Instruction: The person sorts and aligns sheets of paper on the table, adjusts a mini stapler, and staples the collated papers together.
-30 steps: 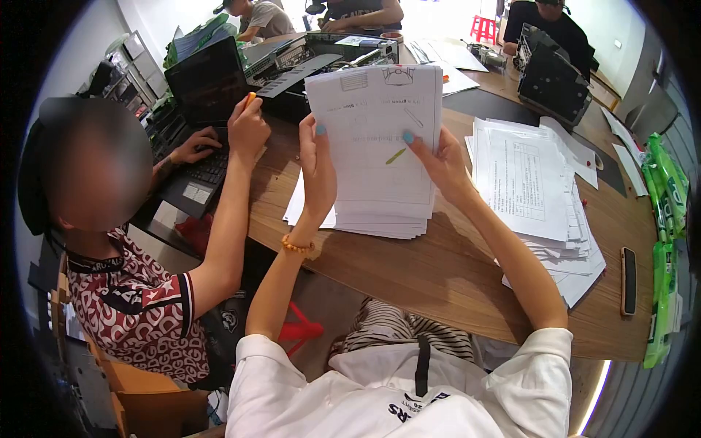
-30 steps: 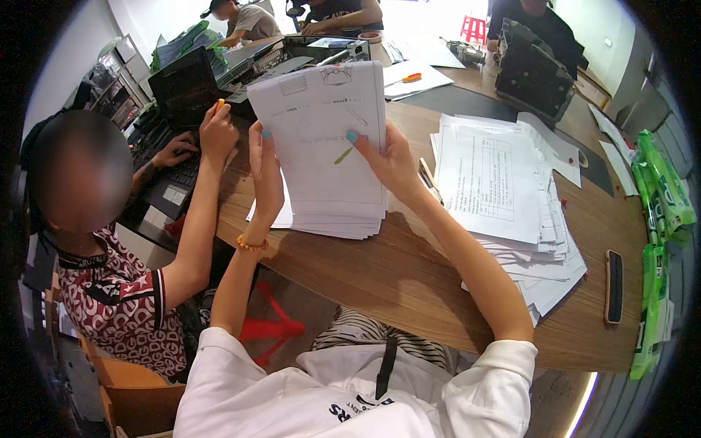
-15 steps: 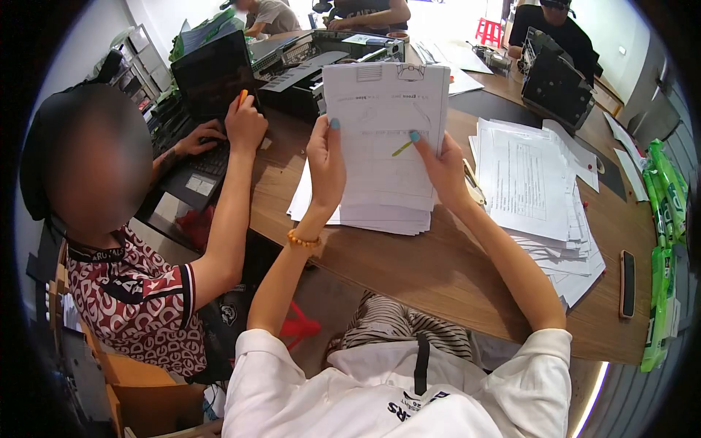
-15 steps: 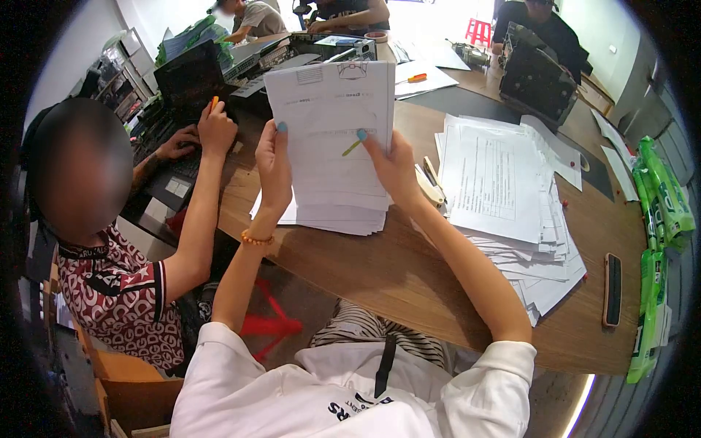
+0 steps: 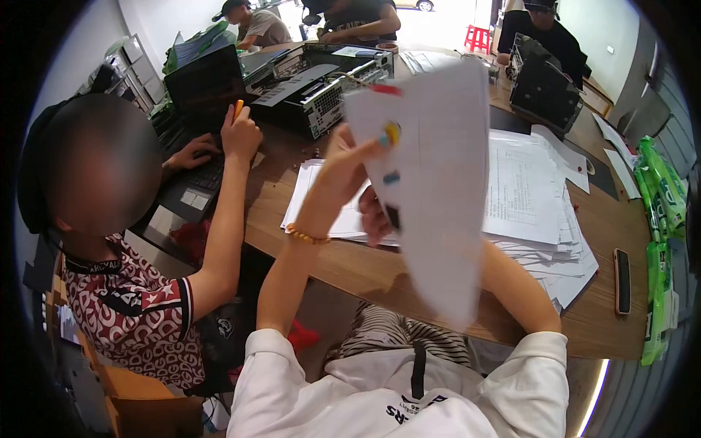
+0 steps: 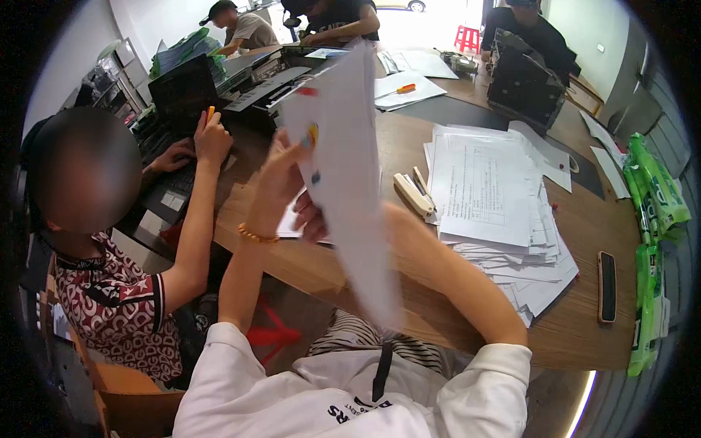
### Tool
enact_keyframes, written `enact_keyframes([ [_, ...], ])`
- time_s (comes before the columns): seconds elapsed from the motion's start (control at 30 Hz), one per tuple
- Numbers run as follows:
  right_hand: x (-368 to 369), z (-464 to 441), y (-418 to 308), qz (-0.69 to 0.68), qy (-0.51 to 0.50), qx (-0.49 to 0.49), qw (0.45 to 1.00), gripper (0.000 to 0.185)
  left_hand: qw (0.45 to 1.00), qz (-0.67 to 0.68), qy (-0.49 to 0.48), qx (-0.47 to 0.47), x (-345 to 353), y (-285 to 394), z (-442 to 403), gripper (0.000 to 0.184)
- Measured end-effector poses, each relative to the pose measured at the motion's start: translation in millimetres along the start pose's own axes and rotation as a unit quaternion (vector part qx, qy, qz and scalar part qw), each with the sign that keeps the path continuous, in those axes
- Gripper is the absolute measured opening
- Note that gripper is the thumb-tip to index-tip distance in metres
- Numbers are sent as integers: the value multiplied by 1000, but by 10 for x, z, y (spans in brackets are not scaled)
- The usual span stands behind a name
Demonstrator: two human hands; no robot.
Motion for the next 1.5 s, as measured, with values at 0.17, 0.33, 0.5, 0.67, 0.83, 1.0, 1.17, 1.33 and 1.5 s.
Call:
enact_keyframes([
  [0.17,-392,45,-798,105,179,-78,975,49,950,-235,182,101,-163,625,30,25],
  [0.33,-241,-97,-1039,332,246,-145,899,36,834,-464,290,70,105,932,71,24],
  [0.5,-163,-139,-990,433,222,-257,835,26,789,-549,253,115,-171,916,134,22],
  [0.67,-498,-9,-668,600,272,-171,733,22,860,-446,208,132,-886,488,225,21],
  [0.83,-469,-114,-769,517,247,-296,764,22,933,-342,82,75,-754,471,68,20],
  [1.0,-842,-59,-588,599,259,-216,726,20,966,-247,73,-14,-989,99,36,26],
  [1.17,-785,-162,-637,469,288,-220,805,22,958,-260,90,-79,-1136,25,0,29],
  [1.33,-850,-129,-664,420,320,-168,832,20,953,-229,163,-117,-1213,-55,151,23],
  [1.5,-887,363,-1056,692,355,33,627,41,961,-160,216,-70,-1334,33,178,22],
])
Point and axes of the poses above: each hand's wrist, its own z-axis away from the middle knuckle, its own x-axis out of the palm, y = z × x, the point moved 8 cm from there along -z, towards the middle knuckle, and after that the axes turned 1 degree about -z, right-handed, at the moved point
